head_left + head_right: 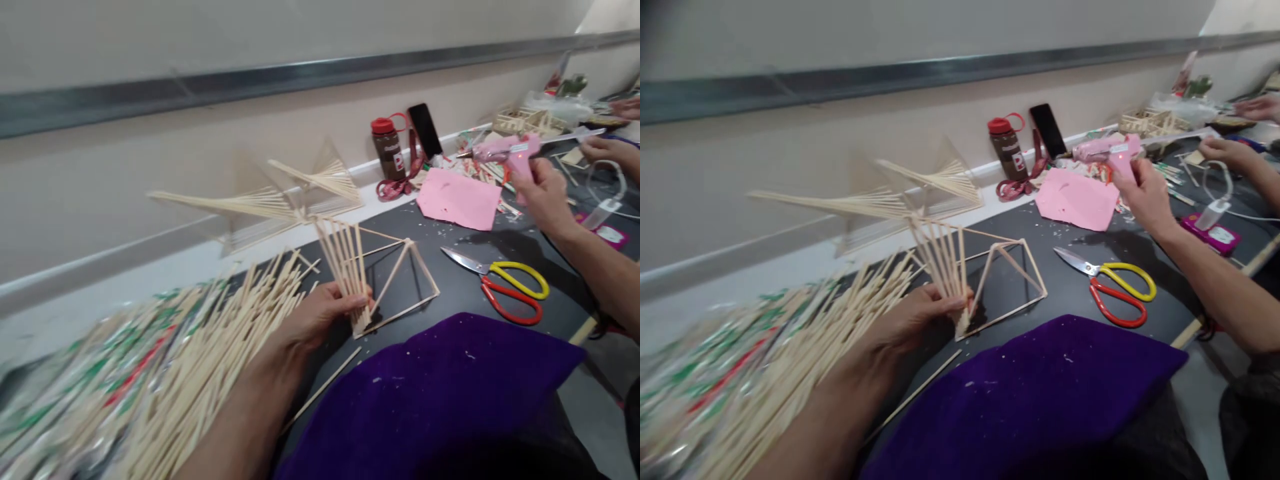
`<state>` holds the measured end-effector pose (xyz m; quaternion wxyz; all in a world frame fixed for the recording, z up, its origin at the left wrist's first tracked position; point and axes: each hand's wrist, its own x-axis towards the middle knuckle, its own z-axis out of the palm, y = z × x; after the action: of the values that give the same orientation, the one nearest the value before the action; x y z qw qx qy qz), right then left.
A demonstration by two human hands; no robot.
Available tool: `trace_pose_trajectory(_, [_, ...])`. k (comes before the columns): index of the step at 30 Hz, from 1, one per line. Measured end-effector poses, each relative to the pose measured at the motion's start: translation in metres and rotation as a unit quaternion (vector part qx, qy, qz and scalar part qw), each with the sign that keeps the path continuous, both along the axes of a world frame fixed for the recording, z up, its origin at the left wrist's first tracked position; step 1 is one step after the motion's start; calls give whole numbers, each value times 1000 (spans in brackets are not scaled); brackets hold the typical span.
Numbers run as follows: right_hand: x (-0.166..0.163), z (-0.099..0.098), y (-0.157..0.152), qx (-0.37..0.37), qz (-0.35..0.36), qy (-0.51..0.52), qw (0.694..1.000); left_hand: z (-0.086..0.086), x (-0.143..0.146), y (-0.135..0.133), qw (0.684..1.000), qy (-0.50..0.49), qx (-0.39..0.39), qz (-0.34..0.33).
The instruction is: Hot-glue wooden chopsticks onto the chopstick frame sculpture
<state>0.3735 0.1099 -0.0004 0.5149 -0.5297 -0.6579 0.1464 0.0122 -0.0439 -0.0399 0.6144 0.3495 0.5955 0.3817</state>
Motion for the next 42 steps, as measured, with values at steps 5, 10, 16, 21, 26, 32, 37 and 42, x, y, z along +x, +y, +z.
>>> trace_pose_trajectory(5, [-48, 37, -17, -172, 261, 149, 938, -5, -1, -1, 1000, -13, 18, -7])
trace_pose_trajectory(10, [-102, 43, -8, -262, 362, 162, 880, -6, -2, -2, 999, -16, 25, -14])
trace_pose_trajectory(16, [-132, 38, -10, -209, 411, 84, 883, -6, -1, -2, 999, -22, 31, -29])
trace_pose_trajectory(21, [-127, 22, -13, -140, 330, -38, 933, -4, -1, -2, 998, -28, 33, -34])
trace_pose_trajectory(26, [-124, 16, -8, -85, 281, -107, 950, -2, 0, -3, 998, -23, 36, -39])
trace_pose_trajectory(32, [-127, 27, -18, -51, 266, -152, 950, -2, 0, -3, 999, -27, 30, -29])
trace_pose_trajectory(37, [-128, 23, -18, -45, 248, -145, 957, -4, 0, -4, 998, -43, 33, -33])
trace_pose_trajectory(42, [-130, 20, -18, -50, 253, -150, 955, -4, 0, -5, 997, -56, 37, -38])
